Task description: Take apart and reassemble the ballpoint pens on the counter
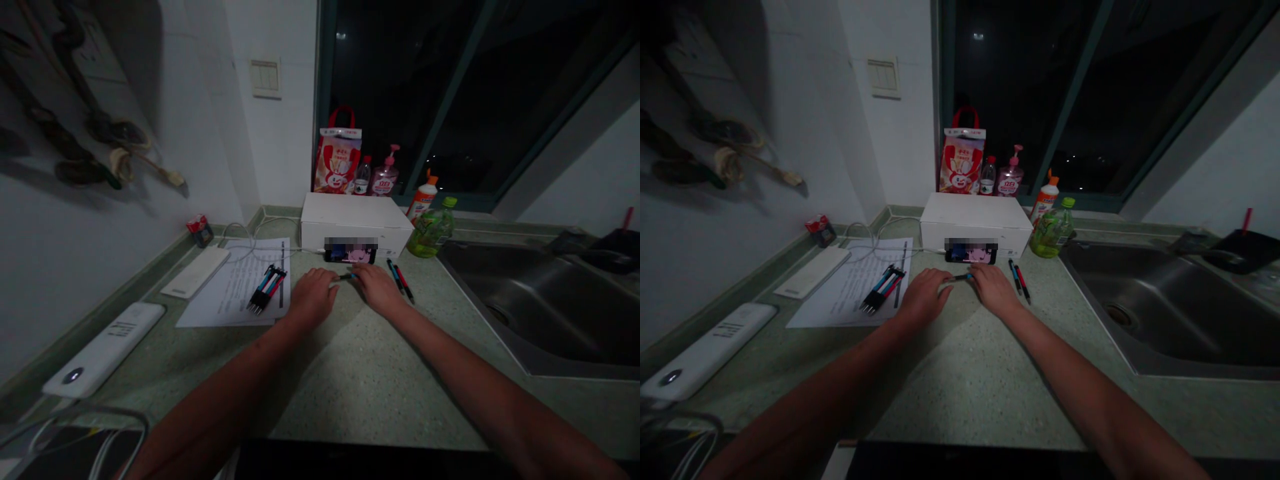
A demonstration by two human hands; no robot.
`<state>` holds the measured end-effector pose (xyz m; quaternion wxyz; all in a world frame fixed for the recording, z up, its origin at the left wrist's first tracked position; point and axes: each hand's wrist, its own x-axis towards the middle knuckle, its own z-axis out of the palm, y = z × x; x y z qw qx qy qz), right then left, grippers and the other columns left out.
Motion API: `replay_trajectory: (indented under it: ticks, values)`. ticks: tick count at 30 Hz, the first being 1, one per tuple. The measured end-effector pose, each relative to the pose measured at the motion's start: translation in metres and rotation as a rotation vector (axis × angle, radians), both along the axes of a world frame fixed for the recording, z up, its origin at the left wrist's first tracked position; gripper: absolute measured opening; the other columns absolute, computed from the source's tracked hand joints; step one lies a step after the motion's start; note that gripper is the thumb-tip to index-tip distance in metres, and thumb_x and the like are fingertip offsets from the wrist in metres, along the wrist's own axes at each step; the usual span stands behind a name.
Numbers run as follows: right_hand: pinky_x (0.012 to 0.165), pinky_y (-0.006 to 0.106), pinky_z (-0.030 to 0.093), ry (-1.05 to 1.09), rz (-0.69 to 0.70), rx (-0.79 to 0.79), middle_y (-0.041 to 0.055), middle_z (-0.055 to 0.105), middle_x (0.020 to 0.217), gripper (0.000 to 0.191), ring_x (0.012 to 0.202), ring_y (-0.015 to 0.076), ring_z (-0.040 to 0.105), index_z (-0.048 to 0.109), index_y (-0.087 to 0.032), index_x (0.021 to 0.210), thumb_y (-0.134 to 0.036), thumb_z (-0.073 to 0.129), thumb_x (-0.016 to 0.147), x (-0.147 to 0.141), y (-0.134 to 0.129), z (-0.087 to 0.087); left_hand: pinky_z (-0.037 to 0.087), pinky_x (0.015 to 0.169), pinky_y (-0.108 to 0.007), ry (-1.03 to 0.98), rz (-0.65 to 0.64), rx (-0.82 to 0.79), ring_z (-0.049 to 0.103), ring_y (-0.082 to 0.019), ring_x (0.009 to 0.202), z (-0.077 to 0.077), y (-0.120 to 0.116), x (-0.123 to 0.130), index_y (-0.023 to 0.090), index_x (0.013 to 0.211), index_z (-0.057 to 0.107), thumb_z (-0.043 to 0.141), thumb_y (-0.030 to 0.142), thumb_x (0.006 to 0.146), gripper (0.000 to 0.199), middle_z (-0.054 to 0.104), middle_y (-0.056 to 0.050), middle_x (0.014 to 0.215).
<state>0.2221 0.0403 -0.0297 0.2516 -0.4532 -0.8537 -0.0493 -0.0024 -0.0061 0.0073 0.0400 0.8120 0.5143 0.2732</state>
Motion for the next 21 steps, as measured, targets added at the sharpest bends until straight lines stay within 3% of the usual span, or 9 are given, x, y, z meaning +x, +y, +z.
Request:
replay_trajectory:
  ticks: [5, 9, 15, 21]
  values:
    - [0.120, 0.056, 0.036, -0.031, -0.044, 0.002, 0.0194, 0.064, 0.145, 0.026, 0.141, 0.0326, 0.053, 0.071, -0.014, 0.121, -0.017, 0.054, 0.102, -0.002, 0.009, 0.007, 0.052, 0.098, -0.043, -0.012, -0.013, 0.001, 0.064, -0.027, 0.110, -0.002, -0.002, 0.000, 0.017, 0.120, 0.068, 0.064, 0.020, 0.098, 0.022, 0.073, -0.011, 0.113]
    - [0.108, 0.051, 0.046, -0.058, -0.129, -0.026, 0.0185, 0.072, 0.128, 0.029, 0.122, 0.0326, 0.063, 0.072, -0.014, 0.121, -0.024, 0.051, 0.103, 0.010, -0.001, 0.014, 0.051, 0.100, -0.043, -0.015, -0.015, -0.019, 0.064, -0.027, 0.111, -0.002, -0.001, 0.000, 0.017, 0.118, 0.068, 0.064, 0.019, 0.098, 0.021, 0.072, -0.011, 0.115]
    - [0.089, 0.045, 0.051, -0.029, -0.458, 0.010, 0.0190, 0.072, 0.105, 0.040, 0.100, 0.0334, 0.064, 0.074, -0.014, 0.122, -0.031, 0.042, 0.105, 0.074, -0.013, 0.016, 0.051, 0.101, -0.044, -0.016, -0.023, -0.046, 0.064, -0.028, 0.112, -0.001, -0.001, 0.000, 0.015, 0.119, 0.068, 0.063, 0.018, 0.098, 0.022, 0.072, -0.013, 0.116]
    - [0.101, 0.050, 0.047, -0.065, -0.392, 0.005, 0.0166, 0.074, 0.115, 0.037, 0.111, 0.0351, 0.064, 0.075, -0.016, 0.115, -0.019, 0.043, 0.098, 0.123, -0.018, 0.019, 0.052, 0.101, -0.044, -0.009, -0.032, -0.048, 0.065, -0.027, 0.111, -0.004, -0.001, 0.001, 0.015, 0.118, 0.069, 0.064, 0.016, 0.097, 0.022, 0.073, -0.012, 0.115]
